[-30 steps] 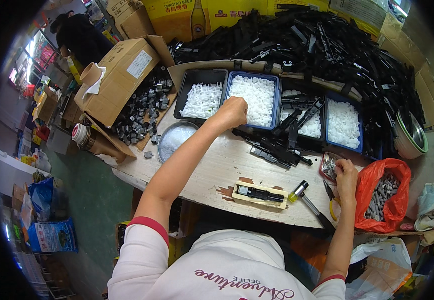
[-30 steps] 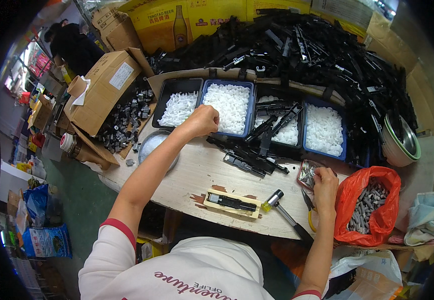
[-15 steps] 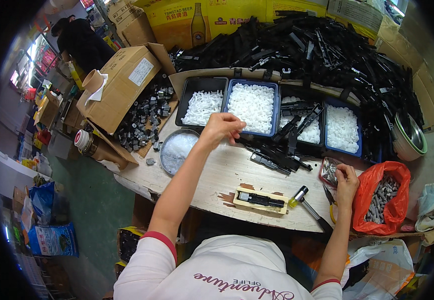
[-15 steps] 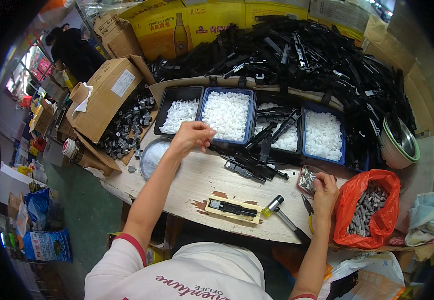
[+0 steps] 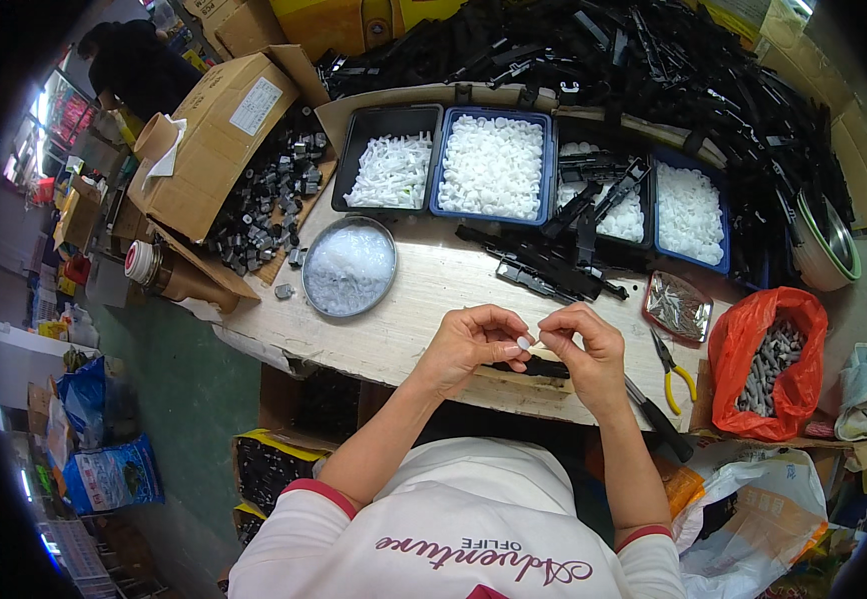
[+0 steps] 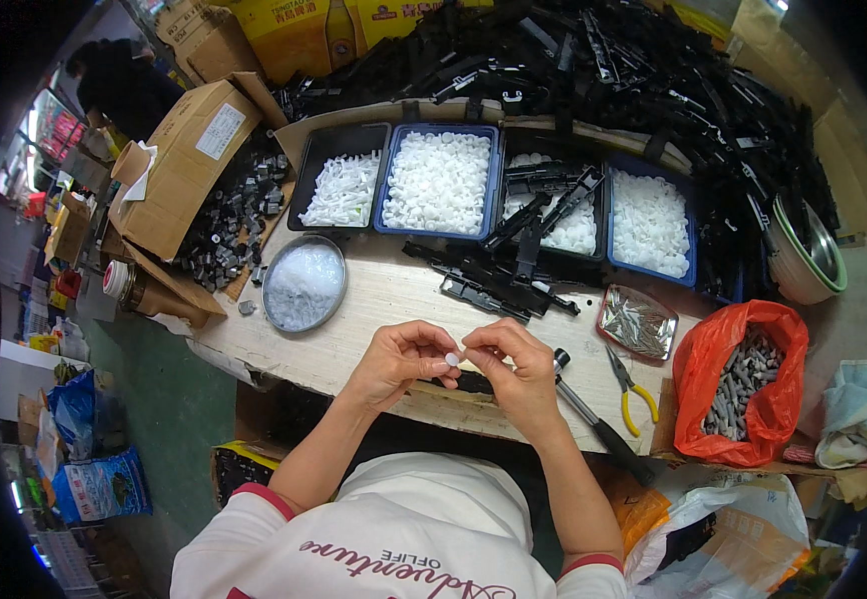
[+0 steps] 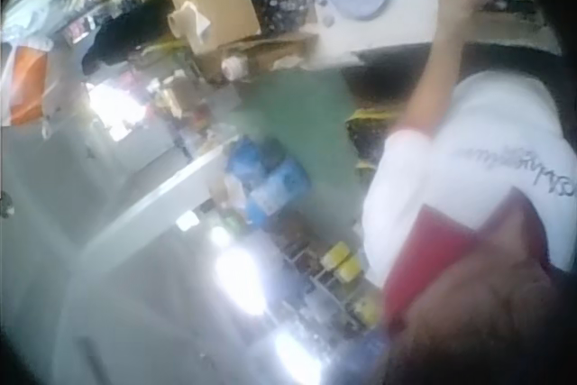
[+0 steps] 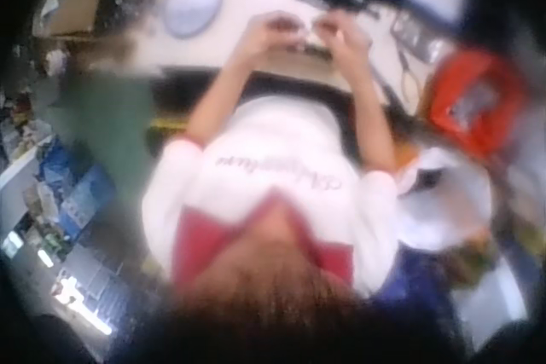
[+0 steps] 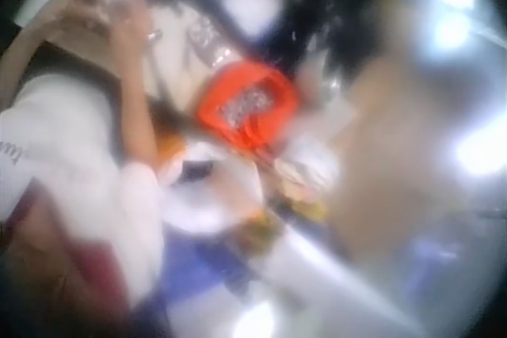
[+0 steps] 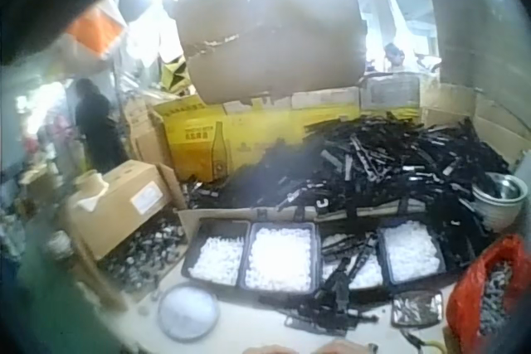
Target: The person assembles small metal lock cylinders at a cluttered workbench. They pick up a metal cylinder, insert a white plastic component, and use a hammer to tap it into place. The person then uses pliers to adjust the assembly before placing the finished unit into a cardboard box.
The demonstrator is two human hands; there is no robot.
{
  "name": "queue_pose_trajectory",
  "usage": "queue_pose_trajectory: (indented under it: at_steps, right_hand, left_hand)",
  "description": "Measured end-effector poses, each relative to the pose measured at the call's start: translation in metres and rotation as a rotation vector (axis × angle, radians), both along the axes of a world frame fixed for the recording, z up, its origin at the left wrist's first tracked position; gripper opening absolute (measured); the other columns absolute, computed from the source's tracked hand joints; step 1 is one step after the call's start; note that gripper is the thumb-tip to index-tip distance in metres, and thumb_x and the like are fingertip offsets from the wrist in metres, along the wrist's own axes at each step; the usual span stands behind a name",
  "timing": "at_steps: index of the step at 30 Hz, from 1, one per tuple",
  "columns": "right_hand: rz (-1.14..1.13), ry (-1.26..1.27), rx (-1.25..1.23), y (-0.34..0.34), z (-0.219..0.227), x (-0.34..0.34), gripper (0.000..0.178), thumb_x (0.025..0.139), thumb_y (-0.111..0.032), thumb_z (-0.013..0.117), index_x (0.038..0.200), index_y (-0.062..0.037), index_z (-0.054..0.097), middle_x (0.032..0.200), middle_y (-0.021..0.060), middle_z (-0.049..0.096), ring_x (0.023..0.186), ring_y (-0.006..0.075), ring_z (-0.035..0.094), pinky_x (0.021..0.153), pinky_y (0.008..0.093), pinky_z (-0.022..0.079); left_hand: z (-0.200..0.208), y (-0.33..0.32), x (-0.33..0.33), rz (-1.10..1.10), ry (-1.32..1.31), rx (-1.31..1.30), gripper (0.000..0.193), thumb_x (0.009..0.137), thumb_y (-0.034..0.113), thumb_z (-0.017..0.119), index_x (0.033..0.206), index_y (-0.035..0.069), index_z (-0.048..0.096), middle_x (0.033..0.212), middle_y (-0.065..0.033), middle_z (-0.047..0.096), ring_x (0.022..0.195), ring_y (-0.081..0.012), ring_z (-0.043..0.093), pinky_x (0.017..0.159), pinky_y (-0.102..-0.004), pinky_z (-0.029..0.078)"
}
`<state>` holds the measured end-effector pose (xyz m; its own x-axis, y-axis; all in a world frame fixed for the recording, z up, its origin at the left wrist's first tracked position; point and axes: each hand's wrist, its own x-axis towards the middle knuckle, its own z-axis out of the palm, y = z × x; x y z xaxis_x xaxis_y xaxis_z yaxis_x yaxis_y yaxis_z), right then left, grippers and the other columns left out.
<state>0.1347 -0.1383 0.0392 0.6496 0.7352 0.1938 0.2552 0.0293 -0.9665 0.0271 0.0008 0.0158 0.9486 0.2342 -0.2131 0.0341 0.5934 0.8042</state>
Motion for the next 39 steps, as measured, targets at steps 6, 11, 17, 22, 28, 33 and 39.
queue_pose_trajectory:
  at_steps: [6, 11, 17, 22, 28, 33, 39]
  right_hand:
    - [0.006, -0.005, 0.008, 0.008, 0.001, -0.003, 0.009, 0.072, 0.003, 0.063, 0.080, -0.0011, 0.062, 0.074, 0.0030, 0.057, 0.067, 0.0097, 0.051, 0.061, 0.0216, 0.040]
    - [0.012, -0.251, 0.031, 0.011, -0.003, -0.003, 0.011, 0.071, 0.003, 0.063, 0.080, -0.0025, 0.062, 0.073, 0.0056, 0.059, 0.067, 0.0166, 0.056, 0.059, 0.0261, 0.042]
    - [0.011, -0.448, 0.001, 0.017, -0.008, -0.009, 0.012, 0.070, 0.002, 0.063, 0.080, -0.0043, 0.062, 0.072, 0.0052, 0.059, 0.068, 0.0196, 0.056, 0.062, 0.0296, 0.039]
    - [-0.038, -0.425, 0.042, 0.020, -0.015, -0.011, 0.013, 0.070, 0.001, 0.063, 0.082, -0.0043, 0.061, 0.076, 0.0058, 0.058, 0.071, 0.0199, 0.054, 0.062, 0.0295, 0.038]
    - [-0.057, -0.417, 0.023, 0.011, -0.023, -0.017, 0.014, 0.069, -0.002, 0.065, 0.082, -0.0046, 0.060, 0.079, 0.0062, 0.055, 0.073, 0.0209, 0.051, 0.065, 0.0302, 0.036]
    - [-0.053, -0.461, 0.057, 0.020, -0.021, -0.024, 0.010, 0.072, -0.004, 0.063, 0.079, -0.0050, 0.056, 0.078, 0.0055, 0.053, 0.073, 0.0212, 0.049, 0.065, 0.0311, 0.033]
    - [-0.020, -0.602, -0.100, 0.014, -0.029, -0.022, 0.009, 0.074, -0.005, 0.059, 0.078, -0.0062, 0.051, 0.076, 0.0059, 0.049, 0.075, 0.0226, 0.045, 0.069, 0.0339, 0.030]
  left_hand:
    - [0.005, 0.000, -0.002, 0.007, -0.025, 0.010, 0.022, 0.075, -0.005, 0.062, 0.096, -0.003, 0.056, 0.084, -0.0102, 0.059, 0.074, -0.0179, 0.062, 0.066, -0.0297, 0.055]
    - [0.004, 0.000, -0.003, 0.035, -0.035, 0.027, 0.024, 0.074, -0.005, 0.063, 0.097, -0.004, 0.056, 0.085, -0.0102, 0.059, 0.075, -0.0180, 0.062, 0.067, -0.0302, 0.055]
    - [-0.001, -0.002, -0.005, 0.077, -0.064, 0.076, 0.024, 0.078, -0.003, 0.060, 0.102, -0.003, 0.056, 0.083, -0.0077, 0.060, 0.074, -0.0141, 0.060, 0.065, -0.0262, 0.054]
    - [-0.001, -0.007, -0.013, 0.114, -0.021, 0.070, 0.024, 0.080, 0.000, 0.059, 0.103, -0.001, 0.057, 0.082, -0.0082, 0.060, 0.069, -0.0123, 0.060, 0.059, -0.0246, 0.053]
    - [-0.011, -0.010, -0.019, 0.189, -0.033, -0.021, 0.021, 0.080, 0.003, 0.061, 0.100, -0.001, 0.059, 0.078, -0.0080, 0.060, 0.064, -0.0108, 0.059, 0.054, -0.0226, 0.053]
    - [-0.013, -0.016, -0.020, 0.221, -0.097, -0.079, 0.020, 0.079, 0.003, 0.061, 0.099, -0.002, 0.059, 0.078, -0.0087, 0.060, 0.064, -0.0112, 0.059, 0.051, -0.0226, 0.052]
    - [-0.006, -0.004, -0.026, 0.163, 0.081, 0.240, 0.023, 0.077, 0.004, 0.065, 0.099, -0.001, 0.060, 0.078, -0.0032, 0.057, 0.058, -0.0055, 0.050, 0.049, -0.0154, 0.041]
